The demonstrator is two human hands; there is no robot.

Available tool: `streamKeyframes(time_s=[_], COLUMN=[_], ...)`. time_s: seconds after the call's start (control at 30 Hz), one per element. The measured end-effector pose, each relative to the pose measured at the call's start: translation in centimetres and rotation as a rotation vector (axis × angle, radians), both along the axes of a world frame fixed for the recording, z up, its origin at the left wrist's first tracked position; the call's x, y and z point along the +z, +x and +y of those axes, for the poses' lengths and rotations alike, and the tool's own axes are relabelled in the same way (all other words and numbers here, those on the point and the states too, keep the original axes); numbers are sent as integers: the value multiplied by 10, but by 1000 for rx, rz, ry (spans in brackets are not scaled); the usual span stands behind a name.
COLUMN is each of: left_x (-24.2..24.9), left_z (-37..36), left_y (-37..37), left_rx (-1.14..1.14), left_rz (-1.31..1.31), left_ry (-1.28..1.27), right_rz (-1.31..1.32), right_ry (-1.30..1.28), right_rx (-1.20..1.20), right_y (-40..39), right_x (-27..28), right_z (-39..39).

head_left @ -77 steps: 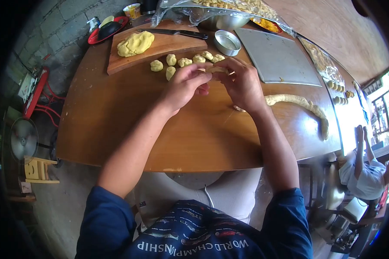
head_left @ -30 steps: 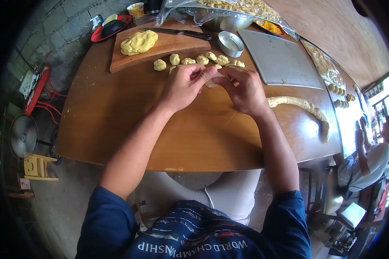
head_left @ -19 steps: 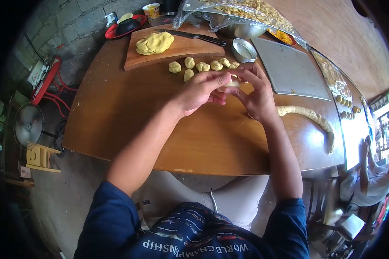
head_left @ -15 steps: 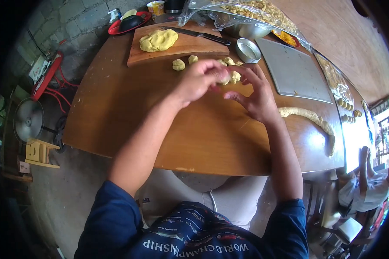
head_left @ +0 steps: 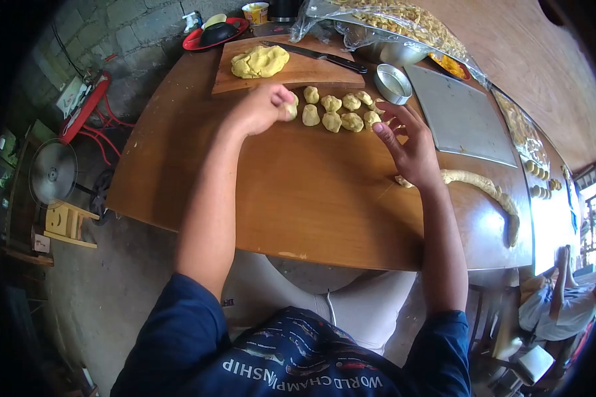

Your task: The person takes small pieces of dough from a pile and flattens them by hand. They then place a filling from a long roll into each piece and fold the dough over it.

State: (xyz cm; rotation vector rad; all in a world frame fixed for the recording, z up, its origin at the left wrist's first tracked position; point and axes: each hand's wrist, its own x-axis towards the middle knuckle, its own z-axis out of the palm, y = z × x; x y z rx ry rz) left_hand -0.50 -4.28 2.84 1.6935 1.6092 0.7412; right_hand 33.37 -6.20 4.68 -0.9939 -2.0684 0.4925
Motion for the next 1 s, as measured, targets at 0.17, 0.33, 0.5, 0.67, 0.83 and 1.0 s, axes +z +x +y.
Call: streamKeyframes(time_s=[0.17, 0.33, 0.5, 0.67, 0.83, 1.0], left_x=[-4, -11, -13, -5, 23, 4], left_z=[-11, 7, 9, 4, -4, -49], left_y=[8, -15, -36, -40, 9, 120], left_rx=[125, 280, 301, 410, 300, -333], left_rz=[164, 229, 266, 188, -36, -236], left_ry=[57, 205, 44, 234, 606, 430], right_rz=[-18, -59, -98, -440, -802, -495], right_ry=[-52, -68, -113, -509, -426, -512], right_rx=[29, 17, 18, 128, 53, -54], right_y=[5, 9, 10, 90, 104, 83], right_x=[1, 2, 3, 14, -4, 20], right_z=[-1, -2, -3, 12, 19, 3])
